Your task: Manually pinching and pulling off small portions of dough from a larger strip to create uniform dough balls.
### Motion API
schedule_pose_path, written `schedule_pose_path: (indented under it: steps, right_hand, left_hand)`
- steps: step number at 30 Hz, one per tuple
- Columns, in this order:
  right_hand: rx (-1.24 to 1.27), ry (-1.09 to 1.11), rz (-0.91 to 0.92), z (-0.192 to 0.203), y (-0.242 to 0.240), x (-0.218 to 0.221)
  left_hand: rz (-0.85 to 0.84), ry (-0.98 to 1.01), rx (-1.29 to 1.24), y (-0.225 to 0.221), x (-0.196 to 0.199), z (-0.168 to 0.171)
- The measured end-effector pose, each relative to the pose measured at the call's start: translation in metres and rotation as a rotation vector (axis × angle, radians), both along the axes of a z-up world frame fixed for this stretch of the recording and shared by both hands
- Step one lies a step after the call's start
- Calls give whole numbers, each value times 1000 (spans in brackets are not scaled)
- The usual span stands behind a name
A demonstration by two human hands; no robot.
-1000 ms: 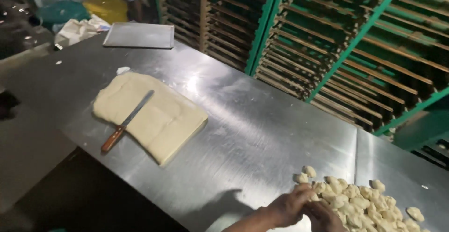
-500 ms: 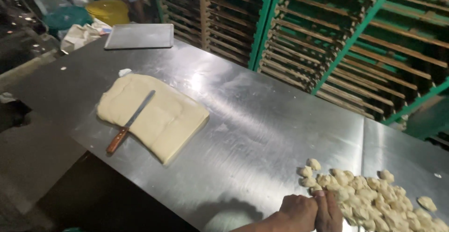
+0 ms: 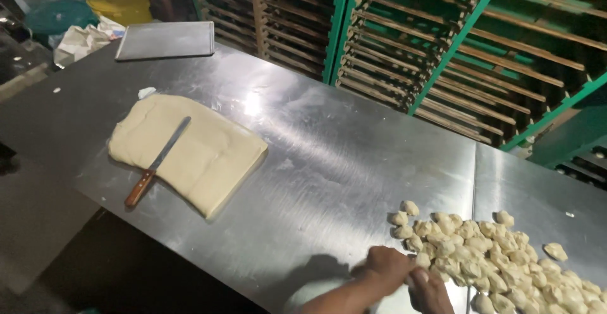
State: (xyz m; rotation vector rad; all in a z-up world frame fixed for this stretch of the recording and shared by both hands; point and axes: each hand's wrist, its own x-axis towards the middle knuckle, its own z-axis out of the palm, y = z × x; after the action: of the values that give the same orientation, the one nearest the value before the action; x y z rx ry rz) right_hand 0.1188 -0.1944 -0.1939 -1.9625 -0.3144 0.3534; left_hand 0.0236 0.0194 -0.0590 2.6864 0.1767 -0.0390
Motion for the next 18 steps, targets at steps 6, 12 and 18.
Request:
schedule_pose_path:
  steps: [6, 12, 18]
  right_hand:
    - [91, -103, 39, 54, -16, 85]
    - [138, -168, 26, 76, -9, 112]
    - [148, -242, 2, -17, -18, 97]
  left_hand:
    - [273, 84, -110, 72, 12, -31]
    - [271, -118, -239, 75, -22, -57]
    - [-142, 10, -337, 57, -48, 25]
